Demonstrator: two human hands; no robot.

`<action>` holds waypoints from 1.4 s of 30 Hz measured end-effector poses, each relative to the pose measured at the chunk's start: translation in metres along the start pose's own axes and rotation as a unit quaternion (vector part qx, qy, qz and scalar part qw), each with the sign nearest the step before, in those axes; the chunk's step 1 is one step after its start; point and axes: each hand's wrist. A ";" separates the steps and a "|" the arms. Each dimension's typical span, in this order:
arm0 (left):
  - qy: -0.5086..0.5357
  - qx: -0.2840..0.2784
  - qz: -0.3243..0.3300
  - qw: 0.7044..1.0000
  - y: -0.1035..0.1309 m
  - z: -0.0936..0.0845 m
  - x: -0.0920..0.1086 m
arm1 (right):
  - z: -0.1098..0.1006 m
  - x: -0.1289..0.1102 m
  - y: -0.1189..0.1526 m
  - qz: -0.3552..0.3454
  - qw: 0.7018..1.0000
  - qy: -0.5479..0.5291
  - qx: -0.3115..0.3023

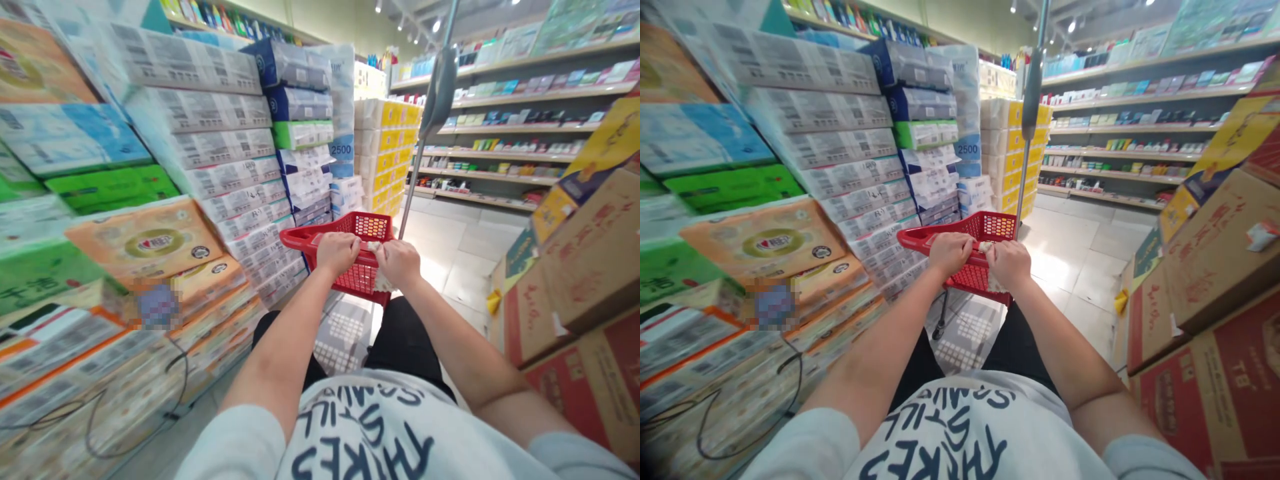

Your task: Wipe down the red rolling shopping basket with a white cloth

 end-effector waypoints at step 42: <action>0.084 0.058 0.087 0.991 0.018 -0.003 -0.010 | -0.005 -0.031 -0.020 0.156 0.868 -0.471 -0.019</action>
Point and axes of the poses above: each hand's wrist, its own y-axis away from the middle knuckle, its own z-axis out of the palm, x = y × z
